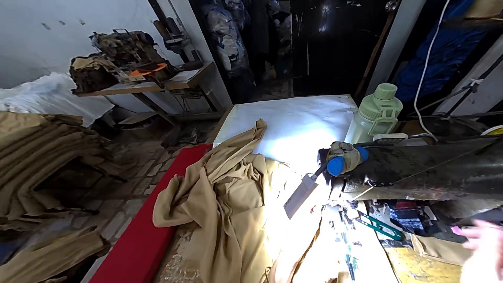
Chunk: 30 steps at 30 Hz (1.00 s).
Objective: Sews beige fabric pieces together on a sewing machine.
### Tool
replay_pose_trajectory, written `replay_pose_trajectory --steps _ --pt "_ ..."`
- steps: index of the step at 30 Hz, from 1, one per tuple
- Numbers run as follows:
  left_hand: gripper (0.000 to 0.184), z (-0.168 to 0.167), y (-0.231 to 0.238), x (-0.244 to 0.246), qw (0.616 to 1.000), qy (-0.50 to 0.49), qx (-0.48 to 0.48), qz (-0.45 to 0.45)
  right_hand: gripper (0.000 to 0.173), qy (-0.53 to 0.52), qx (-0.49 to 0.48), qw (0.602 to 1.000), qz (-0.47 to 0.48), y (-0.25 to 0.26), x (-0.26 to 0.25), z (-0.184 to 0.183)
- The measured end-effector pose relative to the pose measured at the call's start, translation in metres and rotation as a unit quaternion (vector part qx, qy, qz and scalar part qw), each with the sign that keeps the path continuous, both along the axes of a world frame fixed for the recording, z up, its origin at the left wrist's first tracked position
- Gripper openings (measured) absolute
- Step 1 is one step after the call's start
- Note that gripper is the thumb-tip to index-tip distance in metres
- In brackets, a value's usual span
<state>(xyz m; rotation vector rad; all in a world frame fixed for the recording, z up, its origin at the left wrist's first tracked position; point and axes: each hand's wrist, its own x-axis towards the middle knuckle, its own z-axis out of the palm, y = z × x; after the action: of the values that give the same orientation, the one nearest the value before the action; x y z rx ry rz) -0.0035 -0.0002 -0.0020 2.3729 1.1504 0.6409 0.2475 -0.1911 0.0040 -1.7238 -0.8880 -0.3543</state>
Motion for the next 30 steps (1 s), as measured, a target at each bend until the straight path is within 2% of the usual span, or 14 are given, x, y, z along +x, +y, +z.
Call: replay_pose_trajectory --steps 2,4,6,8,9,11,13,16,18,19,22,24,26,30 --pt "0.033 -0.024 -0.009 -0.01 0.998 -0.063 -0.007 -0.003 0.032 -0.009 -0.049 0.993 0.102 0.028 -0.045 -0.004" --pt "0.031 -0.001 -0.007 -0.003 0.995 -0.049 -0.087 -0.003 0.025 0.01 -0.119 0.982 0.15 0.062 -0.08 0.002" --pt "0.033 0.026 -0.004 0.006 0.991 0.008 -0.134 0.004 0.023 0.085 -0.21 0.962 0.152 0.092 -0.106 0.015" --pt "0.036 0.038 -0.002 0.006 0.982 0.066 -0.178 -0.003 0.034 0.205 -0.352 0.898 0.169 0.106 -0.12 0.045" --pt "0.037 0.033 0.0 0.005 0.982 0.075 -0.17 -0.013 0.039 0.237 -0.379 0.874 0.192 0.108 -0.122 0.053" --pt "0.037 0.006 0.002 0.002 0.993 0.019 -0.117 -0.011 0.042 0.207 -0.363 0.886 0.199 0.113 -0.12 0.025" --pt "0.035 -0.003 0.0 0.004 0.994 -0.025 -0.102 0.002 0.037 0.203 -0.335 0.904 0.173 0.118 -0.121 0.013" --pt "0.033 0.006 -0.003 0.006 0.995 -0.019 -0.097 0.01 0.032 0.244 -0.33 0.902 0.135 0.119 -0.126 0.026" --pt "0.033 0.009 -0.004 0.006 0.996 -0.01 -0.091 0.015 0.027 0.234 -0.285 0.923 0.112 0.118 -0.13 0.031" --pt "0.033 0.009 -0.005 0.006 0.994 -0.013 -0.103 0.019 0.026 0.22 -0.262 0.934 0.102 0.116 -0.13 0.033" --pt "0.031 0.006 -0.006 0.007 0.985 -0.04 -0.164 0.042 0.02 0.067 -0.155 0.983 0.066 0.119 -0.113 0.0" --pt "0.03 0.007 -0.006 0.01 0.979 -0.05 -0.189 0.05 0.022 0.019 -0.116 0.991 0.066 0.119 -0.099 -0.022" --pt "0.03 0.011 -0.006 0.011 0.975 -0.049 -0.208 0.058 0.022 0.001 -0.105 0.993 0.06 0.119 -0.095 -0.028" --pt "0.029 0.018 -0.009 0.016 0.98 -0.017 -0.178 0.086 0.023 0.042 -0.148 0.987 0.054 0.119 -0.106 -0.004"
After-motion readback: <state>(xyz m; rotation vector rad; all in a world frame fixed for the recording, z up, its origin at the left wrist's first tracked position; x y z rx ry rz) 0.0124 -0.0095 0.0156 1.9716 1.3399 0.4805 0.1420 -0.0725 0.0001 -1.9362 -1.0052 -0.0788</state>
